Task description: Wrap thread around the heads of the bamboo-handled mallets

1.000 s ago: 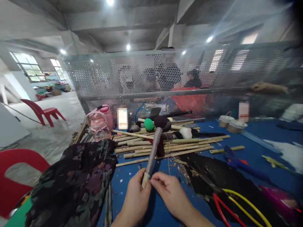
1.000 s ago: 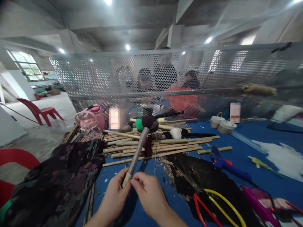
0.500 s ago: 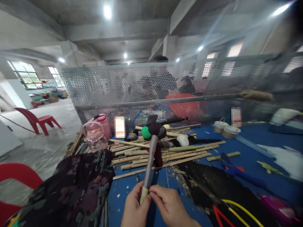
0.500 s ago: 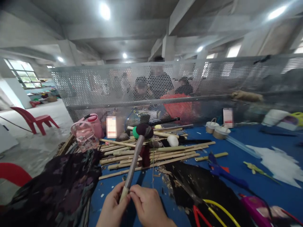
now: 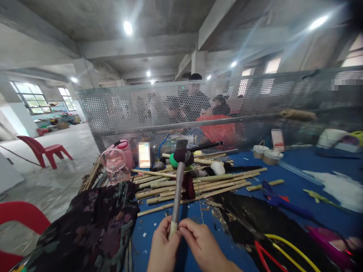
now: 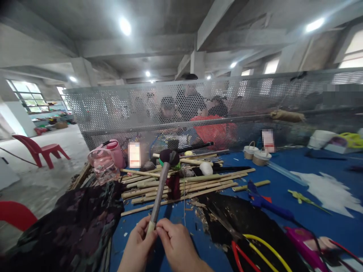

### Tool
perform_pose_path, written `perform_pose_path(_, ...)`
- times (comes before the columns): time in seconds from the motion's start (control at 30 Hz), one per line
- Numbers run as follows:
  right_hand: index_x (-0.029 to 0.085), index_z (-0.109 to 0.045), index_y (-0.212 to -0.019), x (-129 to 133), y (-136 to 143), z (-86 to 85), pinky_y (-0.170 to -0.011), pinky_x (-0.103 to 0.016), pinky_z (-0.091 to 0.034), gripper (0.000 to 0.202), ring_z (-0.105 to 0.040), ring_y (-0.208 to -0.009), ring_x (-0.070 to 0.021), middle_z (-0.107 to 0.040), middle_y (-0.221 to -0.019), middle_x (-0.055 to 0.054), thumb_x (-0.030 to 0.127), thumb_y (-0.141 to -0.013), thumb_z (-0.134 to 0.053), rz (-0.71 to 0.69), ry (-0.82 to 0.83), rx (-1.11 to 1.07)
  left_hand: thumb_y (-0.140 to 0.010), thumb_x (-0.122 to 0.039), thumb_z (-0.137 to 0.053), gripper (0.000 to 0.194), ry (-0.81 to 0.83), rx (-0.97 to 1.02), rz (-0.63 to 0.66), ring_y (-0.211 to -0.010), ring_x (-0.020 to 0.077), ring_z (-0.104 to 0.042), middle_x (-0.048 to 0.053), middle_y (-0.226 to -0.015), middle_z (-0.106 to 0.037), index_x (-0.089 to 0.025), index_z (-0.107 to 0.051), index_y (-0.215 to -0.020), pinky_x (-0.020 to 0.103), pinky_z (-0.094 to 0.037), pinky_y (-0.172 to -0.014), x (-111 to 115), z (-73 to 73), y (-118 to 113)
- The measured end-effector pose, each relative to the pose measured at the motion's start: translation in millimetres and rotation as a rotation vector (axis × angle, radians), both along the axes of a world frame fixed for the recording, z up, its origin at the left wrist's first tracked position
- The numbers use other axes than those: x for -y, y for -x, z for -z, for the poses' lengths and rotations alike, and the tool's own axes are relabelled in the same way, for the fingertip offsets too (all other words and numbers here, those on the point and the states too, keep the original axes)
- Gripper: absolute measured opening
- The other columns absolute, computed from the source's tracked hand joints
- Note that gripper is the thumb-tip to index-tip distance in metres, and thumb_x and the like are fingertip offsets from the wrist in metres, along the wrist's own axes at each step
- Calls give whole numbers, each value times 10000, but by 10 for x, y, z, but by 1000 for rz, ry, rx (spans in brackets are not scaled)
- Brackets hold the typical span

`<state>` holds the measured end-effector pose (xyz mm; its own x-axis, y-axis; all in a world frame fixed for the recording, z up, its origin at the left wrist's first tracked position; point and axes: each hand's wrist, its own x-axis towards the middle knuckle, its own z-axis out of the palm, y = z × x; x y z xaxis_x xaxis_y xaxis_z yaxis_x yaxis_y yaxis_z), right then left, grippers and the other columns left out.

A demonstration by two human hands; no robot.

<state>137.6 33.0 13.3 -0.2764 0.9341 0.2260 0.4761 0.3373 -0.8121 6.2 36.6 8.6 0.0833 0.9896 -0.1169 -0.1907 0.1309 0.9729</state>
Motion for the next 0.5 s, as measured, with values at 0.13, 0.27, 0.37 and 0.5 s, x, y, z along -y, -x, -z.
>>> perform_pose_path(0.13,201,-598,-833,-55,-106,32,-581,-221,-354,290,-556,-629,-141,-612,-698,-21,352,-883,-355,-63,28,38,-580,-364,-704,388,-21,89,-24,-701,150,-557,67,-762,-635,-124,-607,-870,221,-423,-664,-24,94,-82)
perform_pose_path(0.27,203,-604,-847,-74,-124,-38,-608,-226,-366,275,-566,-668,-145,-626,-741,-22,339,-879,-368,-79,65,-42,-561,-409,-714,444,-18,100,-48,-765,170,-579,86,-811,-645,-123,-609,-884,231,-432,-716,-27,94,-121)
perform_pose_path(0.37,181,-595,-803,-76,-82,-73,-603,-230,-371,271,-537,-658,-143,-610,-719,-21,366,-862,-405,-63,120,-189,-566,-422,-715,467,-29,87,-28,-650,128,-569,54,-763,-629,-140,-561,-905,205,-442,-600,-4,52,-85)
perform_pose_path(0.5,159,-530,-745,-89,-45,-55,-545,-225,-350,295,-461,-565,-114,-535,-616,8,448,-796,-501,-83,258,-412,-585,-443,-704,484,54,42,28,-302,19,-287,-96,-522,-478,-200,-417,-891,141,-238,-301,46,-26,-36)
